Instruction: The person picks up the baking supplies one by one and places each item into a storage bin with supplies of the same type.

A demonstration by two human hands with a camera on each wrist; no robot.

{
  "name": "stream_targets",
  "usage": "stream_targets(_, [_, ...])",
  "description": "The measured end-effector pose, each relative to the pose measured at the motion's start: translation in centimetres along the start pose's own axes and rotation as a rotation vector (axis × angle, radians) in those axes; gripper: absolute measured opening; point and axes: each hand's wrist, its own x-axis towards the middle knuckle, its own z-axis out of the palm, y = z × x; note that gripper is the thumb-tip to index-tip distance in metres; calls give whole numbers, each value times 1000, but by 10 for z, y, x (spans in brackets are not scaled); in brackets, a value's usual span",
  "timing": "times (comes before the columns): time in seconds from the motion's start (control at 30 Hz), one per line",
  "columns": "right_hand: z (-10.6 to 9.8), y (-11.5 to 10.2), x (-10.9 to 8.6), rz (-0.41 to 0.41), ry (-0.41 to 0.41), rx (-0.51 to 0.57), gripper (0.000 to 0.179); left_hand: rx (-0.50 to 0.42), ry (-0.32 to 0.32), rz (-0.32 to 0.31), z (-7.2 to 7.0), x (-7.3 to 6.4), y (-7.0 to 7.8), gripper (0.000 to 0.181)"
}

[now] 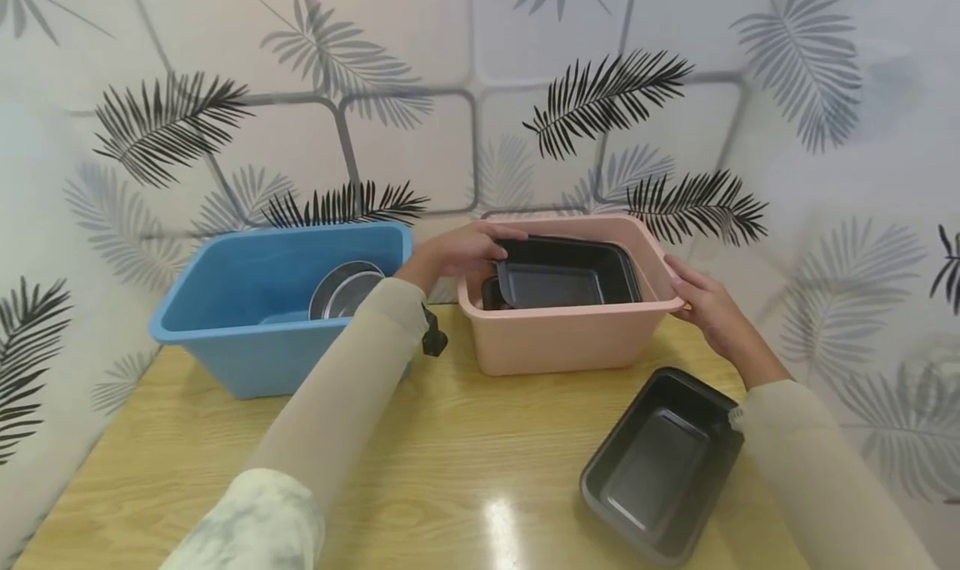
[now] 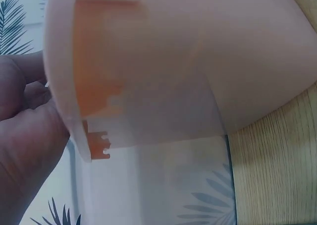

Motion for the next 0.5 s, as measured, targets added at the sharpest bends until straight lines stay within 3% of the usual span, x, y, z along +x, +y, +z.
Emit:
stream_targets(0.1, [0, 0, 0, -7, 3, -3, 69, 31, 22, -21, 3, 4, 0, 58])
stream_targets(0.33, [2, 0, 2, -5, 4, 38, 68, 229, 108, -57, 5, 9, 0, 55])
stream_targets(0.5, [1, 2, 2, -4, 1, 41, 68, 195, 145, -74, 7, 14, -3, 55])
